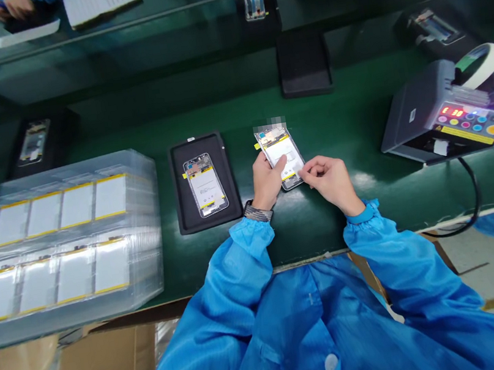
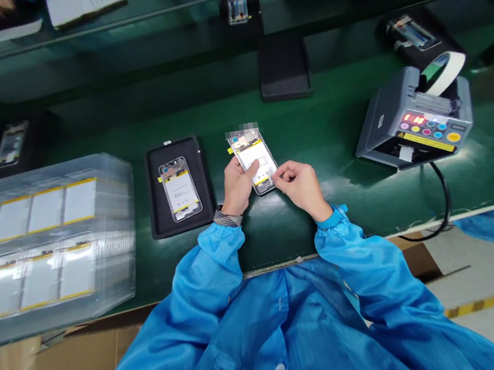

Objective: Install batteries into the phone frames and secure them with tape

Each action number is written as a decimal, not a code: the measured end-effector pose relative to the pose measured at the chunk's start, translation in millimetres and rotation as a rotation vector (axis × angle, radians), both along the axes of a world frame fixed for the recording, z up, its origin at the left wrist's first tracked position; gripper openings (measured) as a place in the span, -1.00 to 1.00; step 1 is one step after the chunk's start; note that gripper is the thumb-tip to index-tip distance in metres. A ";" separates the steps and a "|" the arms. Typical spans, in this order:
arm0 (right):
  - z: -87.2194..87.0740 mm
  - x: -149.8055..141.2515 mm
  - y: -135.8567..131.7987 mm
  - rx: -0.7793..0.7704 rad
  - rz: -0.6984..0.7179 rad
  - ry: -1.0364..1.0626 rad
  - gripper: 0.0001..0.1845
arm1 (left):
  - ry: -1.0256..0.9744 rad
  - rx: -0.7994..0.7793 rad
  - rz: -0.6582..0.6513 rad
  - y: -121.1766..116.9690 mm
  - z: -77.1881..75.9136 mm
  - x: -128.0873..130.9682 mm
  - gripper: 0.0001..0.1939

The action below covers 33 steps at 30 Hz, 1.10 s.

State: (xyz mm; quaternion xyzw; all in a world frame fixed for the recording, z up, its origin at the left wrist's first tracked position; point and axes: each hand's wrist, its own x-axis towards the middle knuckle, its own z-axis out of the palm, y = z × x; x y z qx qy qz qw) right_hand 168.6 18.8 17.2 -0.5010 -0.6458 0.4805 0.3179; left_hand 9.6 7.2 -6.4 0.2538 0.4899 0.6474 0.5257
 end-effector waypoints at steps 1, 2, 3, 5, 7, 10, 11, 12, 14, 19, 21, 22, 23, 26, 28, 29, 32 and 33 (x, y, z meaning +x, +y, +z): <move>-0.5 -0.1 -0.1 0.004 0.001 -0.017 -0.65 | -0.001 -0.004 0.001 0.1 0.2 -0.1 -0.54; -1.3 -0.2 0.0 0.007 0.003 -0.034 -0.64 | -0.003 -0.008 0.000 0.2 0.2 -0.1 -0.54; -2.4 -0.1 0.3 0.010 0.007 -0.051 -0.63 | -0.006 -0.012 -0.001 0.4 0.1 -0.2 -0.54; -5.1 0.5 1.8 0.025 0.014 -0.089 -0.63 | -0.017 -0.016 -0.003 0.8 -0.3 -0.1 -0.55; -7.9 2.1 4.3 0.060 -0.006 -0.123 -0.62 | -0.027 -0.017 -0.005 0.9 -0.8 -0.1 -0.55; -9.2 5.1 8.5 0.094 -0.040 -0.127 -0.52 | -0.034 -0.019 -0.021 0.1 -0.3 -0.1 -0.54; -8.5 5.9 9.9 0.086 -0.025 -0.106 -0.46 | -0.036 -0.016 -0.027 -0.4 0.3 -0.2 -0.53; -7.1 6.4 11.3 0.057 0.016 -0.075 -0.41 | -0.039 -0.011 -0.034 -0.9 1.1 -0.5 -0.52; -3.1 6.5 14.5 -0.062 0.159 -0.009 -0.40 | -0.047 0.002 -0.047 -1.9 3.1 -1.7 -0.49; 8.6 3.3 27.4 -0.355 0.415 0.057 -0.49 | -0.042 0.032 -0.061 -1.9 8.2 -6.0 -0.44; 12.6 1.5 33.6 -0.408 0.442 0.076 -0.48 | -0.038 0.045 -0.060 -1.5 9.6 -7.0 -0.42; 14.3 0.5 36.5 -0.425 0.448 0.083 -0.47 | -0.037 0.052 -0.062 -1.3 10.0 -7.3 -0.42; 15.8 -0.4 39.0 -0.436 0.448 0.089 -0.47 | -0.038 0.057 -0.063 -1.1 10.2 -7.6 -0.42; 17.6 -3.2 44.4 -0.443 0.432 0.108 -0.47 | -0.050 0.061 -0.054 -0.6 9.5 -8.3 -0.41; 16.3 -5.1 45.9 -0.452 0.424 0.129 -0.46 | -0.062 0.061 -0.047 -0.3 8.3 -9.0 -0.41; 14.9 -6.0 46.0 -0.456 0.418 0.140 -0.44 | -0.065 0.059 -0.043 -0.1 7.7 -9.3 -0.41; 9.3 -8.9 43.5 -0.444 0.380 0.166 -0.42 | -0.059 0.041 -0.028 0.3 6.4 -10.1 -0.43; 7.3 -10.0 41.9 -0.434 0.362 0.165 -0.42 | -0.051 0.033 -0.020 0.3 6.2 -10.2 -0.44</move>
